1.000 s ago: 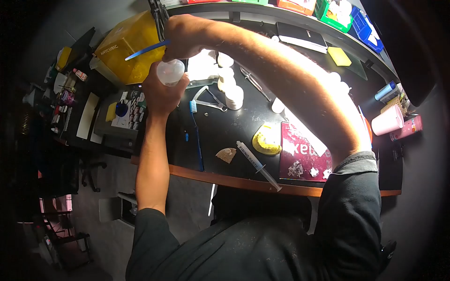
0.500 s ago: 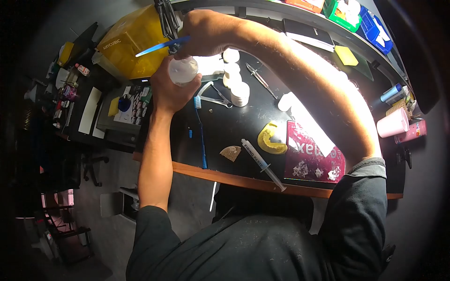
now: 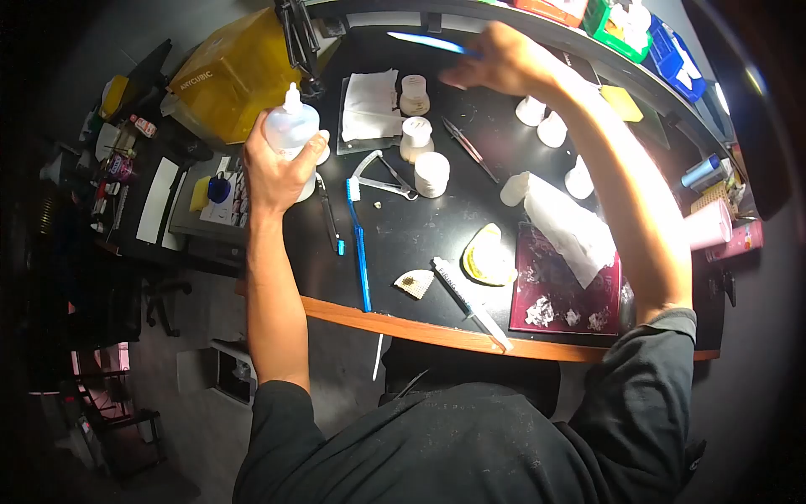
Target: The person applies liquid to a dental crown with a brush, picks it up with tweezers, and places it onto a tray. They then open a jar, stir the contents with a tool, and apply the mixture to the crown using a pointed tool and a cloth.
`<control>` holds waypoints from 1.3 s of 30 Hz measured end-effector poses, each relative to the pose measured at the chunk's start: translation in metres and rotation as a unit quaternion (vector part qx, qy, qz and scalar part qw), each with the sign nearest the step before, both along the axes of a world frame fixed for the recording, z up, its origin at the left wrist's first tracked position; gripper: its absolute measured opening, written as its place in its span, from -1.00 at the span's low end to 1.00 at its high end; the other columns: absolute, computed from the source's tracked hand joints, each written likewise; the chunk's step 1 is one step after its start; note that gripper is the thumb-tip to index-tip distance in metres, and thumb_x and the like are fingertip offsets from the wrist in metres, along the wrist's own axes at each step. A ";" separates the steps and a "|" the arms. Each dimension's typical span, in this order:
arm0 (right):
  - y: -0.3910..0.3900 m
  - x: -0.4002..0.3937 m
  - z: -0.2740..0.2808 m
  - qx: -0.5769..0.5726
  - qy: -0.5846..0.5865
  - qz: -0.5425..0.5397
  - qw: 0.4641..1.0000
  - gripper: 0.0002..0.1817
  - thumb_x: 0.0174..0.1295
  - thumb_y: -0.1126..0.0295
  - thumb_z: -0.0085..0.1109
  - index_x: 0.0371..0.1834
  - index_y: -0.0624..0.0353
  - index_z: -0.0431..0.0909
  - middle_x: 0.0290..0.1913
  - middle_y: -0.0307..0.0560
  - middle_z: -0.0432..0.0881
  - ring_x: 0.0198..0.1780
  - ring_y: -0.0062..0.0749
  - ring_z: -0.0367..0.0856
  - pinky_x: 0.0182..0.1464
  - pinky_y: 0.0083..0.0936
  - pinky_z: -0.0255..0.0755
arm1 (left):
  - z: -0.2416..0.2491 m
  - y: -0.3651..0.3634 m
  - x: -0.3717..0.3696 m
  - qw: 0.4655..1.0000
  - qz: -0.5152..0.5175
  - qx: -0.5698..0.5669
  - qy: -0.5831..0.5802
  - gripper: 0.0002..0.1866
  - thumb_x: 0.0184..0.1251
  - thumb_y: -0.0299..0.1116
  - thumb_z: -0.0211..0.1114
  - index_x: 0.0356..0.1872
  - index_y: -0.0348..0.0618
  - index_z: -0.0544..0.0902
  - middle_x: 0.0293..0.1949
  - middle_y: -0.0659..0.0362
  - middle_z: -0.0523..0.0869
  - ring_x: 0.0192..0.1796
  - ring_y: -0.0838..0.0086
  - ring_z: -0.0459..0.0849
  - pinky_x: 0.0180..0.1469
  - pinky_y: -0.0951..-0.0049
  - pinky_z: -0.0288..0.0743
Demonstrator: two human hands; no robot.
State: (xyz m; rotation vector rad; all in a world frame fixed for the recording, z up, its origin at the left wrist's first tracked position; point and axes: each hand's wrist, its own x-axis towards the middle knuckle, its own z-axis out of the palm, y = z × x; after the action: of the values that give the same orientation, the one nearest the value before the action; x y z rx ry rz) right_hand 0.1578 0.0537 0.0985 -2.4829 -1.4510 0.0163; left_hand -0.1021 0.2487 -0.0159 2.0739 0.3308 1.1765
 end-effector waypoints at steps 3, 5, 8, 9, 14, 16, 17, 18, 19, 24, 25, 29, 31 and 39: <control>-0.021 0.053 -0.051 -0.063 0.036 -0.027 0.997 -0.61 0.09 0.04 0.62 -0.37 0.16 0.78 -0.43 -0.05 0.73 -0.34 -0.30 0.72 -0.16 -0.29 0.57 | 0.008 0.001 -0.009 0.998 -0.024 -0.036 0.050 -0.57 0.07 -0.30 0.62 -0.06 -0.27 0.70 -0.21 0.03 0.84 -0.18 0.27 0.84 -0.05 0.28 0.69; -0.033 0.054 -0.066 -0.074 0.014 -0.019 0.997 -0.65 0.06 0.10 0.62 -0.34 0.16 0.80 -0.41 0.02 0.73 -0.30 -0.21 0.74 -0.12 -0.26 0.59 | 0.015 -0.002 -0.012 0.995 -0.037 -0.048 0.083 -0.58 0.07 -0.30 0.62 -0.08 -0.28 0.72 -0.21 0.03 0.84 -0.18 0.28 0.83 -0.05 0.29 0.68; -0.034 0.054 -0.081 -0.086 0.022 -0.069 0.994 -0.69 0.01 0.22 0.65 -0.31 0.20 0.82 -0.28 0.07 0.79 -0.19 -0.12 0.80 -0.04 -0.22 0.65 | 0.013 -0.001 -0.012 0.990 -0.057 -0.080 0.101 -0.58 0.07 -0.29 0.63 -0.09 -0.28 0.72 -0.22 0.04 0.84 -0.19 0.33 0.82 -0.06 0.30 0.67; -0.033 0.052 -0.084 -0.089 0.012 -0.077 0.993 -0.70 0.00 0.25 0.66 -0.30 0.20 0.82 -0.26 0.07 0.81 -0.16 -0.12 0.82 -0.03 -0.21 0.67 | 0.011 0.001 -0.012 0.990 -0.060 -0.087 0.097 -0.58 0.08 -0.30 0.62 -0.09 -0.29 0.71 -0.22 0.05 0.83 -0.19 0.35 0.81 -0.07 0.31 0.67; -0.029 0.045 -0.082 -0.134 0.054 -0.100 0.984 -0.68 0.05 0.22 0.66 -0.23 0.19 0.83 -0.16 0.08 0.82 -0.06 -0.09 0.82 0.05 -0.22 0.68 | 0.014 0.000 -0.014 0.989 -0.070 -0.117 0.057 -0.62 0.16 -0.36 0.60 -0.08 -0.34 0.68 -0.24 0.05 0.81 -0.23 0.43 0.78 -0.13 0.38 0.65; -0.030 0.047 -0.089 -0.134 0.032 -0.095 0.986 -0.65 0.05 0.20 0.66 -0.21 0.18 0.82 -0.15 0.07 0.81 -0.04 -0.09 0.81 0.06 -0.22 0.68 | 0.015 0.002 -0.016 0.992 -0.045 -0.100 0.069 -0.64 0.18 -0.38 0.59 -0.10 -0.35 0.67 -0.24 0.04 0.82 -0.22 0.44 0.78 -0.14 0.40 0.65; -0.032 0.048 -0.092 -0.135 0.021 -0.094 0.986 -0.64 0.05 0.19 0.66 -0.20 0.18 0.82 -0.15 0.07 0.80 -0.03 -0.09 0.81 0.07 -0.23 0.68 | 0.014 0.002 -0.016 0.992 -0.034 -0.092 0.075 -0.65 0.18 -0.40 0.59 -0.10 -0.36 0.67 -0.24 0.04 0.82 -0.22 0.44 0.79 -0.14 0.41 0.65; -0.032 0.050 -0.096 -0.132 0.014 -0.095 0.987 -0.63 0.05 0.18 0.66 -0.18 0.17 0.82 -0.15 0.07 0.80 -0.03 -0.08 0.80 0.08 -0.21 0.68 | 0.013 0.003 -0.015 0.994 -0.018 -0.076 0.075 -0.64 0.16 -0.38 0.61 -0.12 -0.34 0.67 -0.26 0.03 0.82 -0.24 0.40 0.80 -0.14 0.37 0.65; -0.033 0.051 -0.098 -0.131 0.015 -0.090 0.987 -0.63 0.05 0.18 0.66 -0.18 0.17 0.82 -0.15 0.08 0.80 -0.04 -0.08 0.80 0.07 -0.21 0.67 | 0.011 0.004 -0.014 0.995 -0.005 -0.062 0.080 -0.63 0.15 -0.37 0.62 -0.12 -0.34 0.67 -0.26 0.02 0.82 -0.24 0.38 0.80 -0.13 0.35 0.66; -0.032 0.045 -0.076 -0.106 0.032 -0.071 0.991 -0.53 0.12 0.07 0.60 -0.10 0.24 0.78 -0.18 0.11 0.78 -0.10 -0.10 0.79 0.03 -0.23 0.62 | 0.008 0.006 -0.015 0.994 0.026 -0.020 0.103 -0.58 0.10 -0.31 0.64 -0.12 -0.32 0.67 -0.26 0.00 0.83 -0.23 0.27 0.82 -0.10 0.27 0.66; -0.033 0.042 -0.069 -0.089 0.033 -0.076 0.993 -0.50 0.13 0.05 0.59 -0.08 0.26 0.77 -0.19 0.11 0.78 -0.11 -0.10 0.78 0.03 -0.24 0.61 | 0.009 0.005 -0.015 0.993 0.020 -0.027 0.114 -0.58 0.09 -0.30 0.64 -0.11 -0.32 0.67 -0.25 0.00 0.83 -0.22 0.27 0.82 -0.10 0.26 0.66; -0.038 0.037 -0.071 0.178 0.026 -0.049 0.982 -0.49 0.37 0.04 0.31 0.04 0.36 0.69 -0.23 0.10 0.76 -0.14 -0.18 0.76 0.04 -0.26 0.58 | 0.013 0.001 -0.018 0.989 0.008 -0.026 0.148 -0.58 0.09 -0.30 0.64 -0.11 -0.32 0.68 -0.23 -0.02 0.83 -0.20 0.27 0.82 -0.07 0.25 0.66; -0.040 0.016 -0.052 0.131 0.078 -0.039 0.988 -0.55 0.40 0.11 0.22 0.05 0.33 0.68 -0.26 0.10 0.74 -0.17 -0.21 0.74 0.01 -0.26 0.57 | 0.015 0.002 -0.020 0.986 0.013 -0.021 0.163 -0.59 0.10 -0.31 0.62 -0.12 -0.32 0.68 -0.22 -0.02 0.83 -0.19 0.27 0.82 -0.07 0.25 0.66; 0.027 -0.048 -0.027 0.053 0.118 0.053 0.990 -0.56 0.38 0.09 0.28 0.04 0.28 0.71 -0.14 0.06 0.76 -0.08 -0.23 0.73 0.05 -0.26 0.56 | 0.010 0.015 -0.024 0.990 0.120 -0.054 0.057 -0.59 0.18 -0.27 0.62 -0.07 -0.33 0.71 -0.20 0.08 0.80 -0.19 0.44 0.77 -0.05 0.38 0.63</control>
State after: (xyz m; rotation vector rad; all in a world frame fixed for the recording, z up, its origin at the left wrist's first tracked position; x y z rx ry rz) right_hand 0.1094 0.0810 0.0717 -2.2300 -1.4407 0.2385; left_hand -0.1259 0.2634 -0.0056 2.0509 0.6999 1.1514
